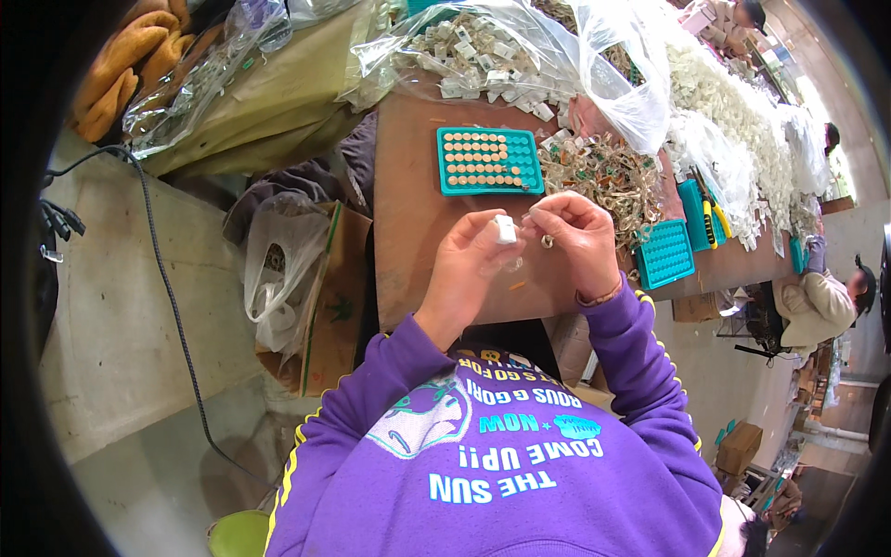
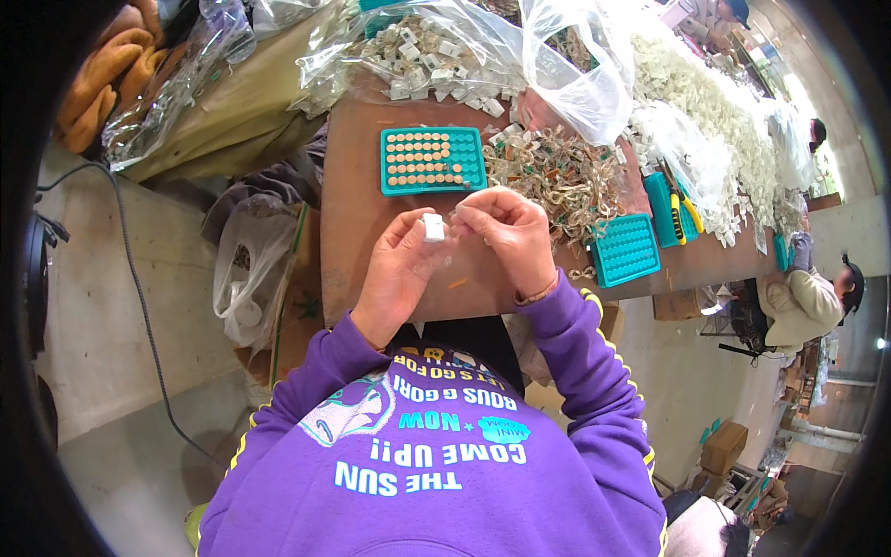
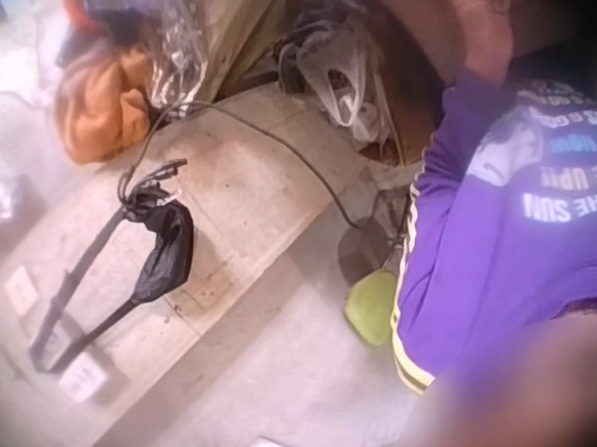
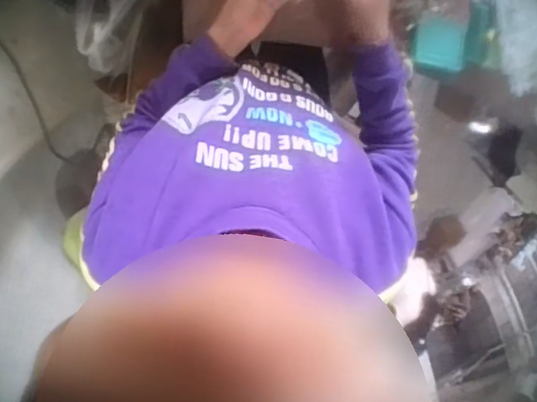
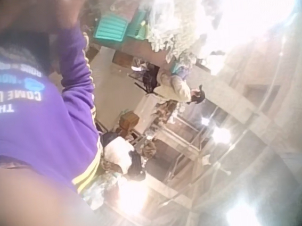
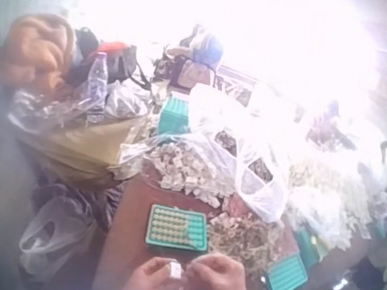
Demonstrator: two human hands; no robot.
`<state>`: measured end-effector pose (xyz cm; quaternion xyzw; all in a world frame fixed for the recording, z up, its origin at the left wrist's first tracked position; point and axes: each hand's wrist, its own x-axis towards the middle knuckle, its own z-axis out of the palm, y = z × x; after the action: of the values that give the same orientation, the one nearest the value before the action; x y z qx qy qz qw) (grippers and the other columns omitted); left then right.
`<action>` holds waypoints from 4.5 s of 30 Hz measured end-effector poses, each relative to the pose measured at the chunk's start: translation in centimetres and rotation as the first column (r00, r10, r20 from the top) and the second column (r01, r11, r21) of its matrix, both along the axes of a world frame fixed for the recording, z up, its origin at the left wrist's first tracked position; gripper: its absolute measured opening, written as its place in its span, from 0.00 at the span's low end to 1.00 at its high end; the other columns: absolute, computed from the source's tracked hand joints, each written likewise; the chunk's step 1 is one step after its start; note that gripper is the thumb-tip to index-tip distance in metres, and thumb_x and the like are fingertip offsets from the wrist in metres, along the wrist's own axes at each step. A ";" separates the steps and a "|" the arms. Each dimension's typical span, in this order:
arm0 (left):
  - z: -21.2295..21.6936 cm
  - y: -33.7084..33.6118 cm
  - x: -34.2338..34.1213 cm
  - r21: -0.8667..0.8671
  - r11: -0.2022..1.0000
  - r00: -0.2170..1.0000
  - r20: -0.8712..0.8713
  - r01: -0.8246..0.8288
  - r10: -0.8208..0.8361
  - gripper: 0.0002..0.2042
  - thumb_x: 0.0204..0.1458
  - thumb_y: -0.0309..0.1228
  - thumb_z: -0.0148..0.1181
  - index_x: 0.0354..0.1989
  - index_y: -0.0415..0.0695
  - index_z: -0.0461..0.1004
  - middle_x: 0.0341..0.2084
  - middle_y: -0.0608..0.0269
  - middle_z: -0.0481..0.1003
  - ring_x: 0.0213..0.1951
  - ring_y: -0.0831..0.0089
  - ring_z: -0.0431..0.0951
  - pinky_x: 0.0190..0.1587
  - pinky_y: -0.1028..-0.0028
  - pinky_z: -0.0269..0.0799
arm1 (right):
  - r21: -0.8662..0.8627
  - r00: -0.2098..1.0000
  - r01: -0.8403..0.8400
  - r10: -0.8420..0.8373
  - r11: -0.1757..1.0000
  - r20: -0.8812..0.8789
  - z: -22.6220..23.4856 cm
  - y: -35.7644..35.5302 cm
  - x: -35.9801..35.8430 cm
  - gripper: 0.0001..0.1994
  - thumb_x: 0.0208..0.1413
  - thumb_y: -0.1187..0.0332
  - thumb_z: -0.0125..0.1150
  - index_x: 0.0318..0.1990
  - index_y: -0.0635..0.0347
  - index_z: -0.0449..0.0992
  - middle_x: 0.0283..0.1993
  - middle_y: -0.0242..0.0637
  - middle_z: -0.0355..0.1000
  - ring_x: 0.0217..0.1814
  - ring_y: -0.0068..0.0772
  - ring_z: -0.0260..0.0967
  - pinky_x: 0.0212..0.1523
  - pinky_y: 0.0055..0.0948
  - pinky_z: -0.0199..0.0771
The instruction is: The person repeatedly picks small white plastic electrical connectors and thin wires from a pile on the table, inserts the wires into the connectors, and places the assembled units into a teal tray. The person works one unit at a time, handling each connector and wire by hand.
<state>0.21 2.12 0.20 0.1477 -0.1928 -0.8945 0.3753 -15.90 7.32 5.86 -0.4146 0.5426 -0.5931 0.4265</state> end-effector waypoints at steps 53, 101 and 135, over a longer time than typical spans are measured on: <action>-0.4 -0.1 0.0 -0.070 0.995 0.991 0.124 0.065 -0.056 0.11 0.61 0.31 0.57 0.47 0.38 0.74 0.38 0.62 0.77 0.37 0.77 0.77 0.38 0.78 0.75 | -0.294 0.575 -0.011 -0.234 0.956 -0.784 0.0 1.0 3.1 0.04 0.52 0.79 0.59 0.33 0.60 0.72 0.32 0.41 0.70 0.30 0.48 0.72 0.28 0.36 0.73; 3.2 -18.2 -17.2 -0.339 -0.502 0.574 0.158 0.796 0.804 0.15 0.46 0.25 0.61 0.44 0.46 0.77 0.39 0.60 0.77 0.44 0.56 0.78 0.45 0.61 0.74 | -0.196 0.793 0.273 -0.336 0.942 -0.509 -2.3 10.5 1.7 0.04 0.53 0.80 0.61 0.35 0.64 0.76 0.29 0.39 0.75 0.28 0.32 0.76 0.30 0.26 0.75; 3.7 -0.9 2.4 0.127 0.977 0.984 -0.075 0.170 -0.161 0.21 0.60 0.24 0.53 0.62 0.38 0.62 0.50 0.56 0.72 0.54 0.64 0.74 0.57 0.66 0.73 | -0.054 0.992 -0.043 0.036 0.998 -0.122 4.8 0.7 -5.3 0.14 0.64 0.67 0.53 0.49 0.69 0.76 0.42 0.37 0.76 0.47 0.26 0.74 0.54 0.29 0.72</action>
<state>2.58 1.22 3.93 0.1268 -0.1322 -0.9378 0.2949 -21.21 7.98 10.69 -0.4725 0.5421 -0.5734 0.3926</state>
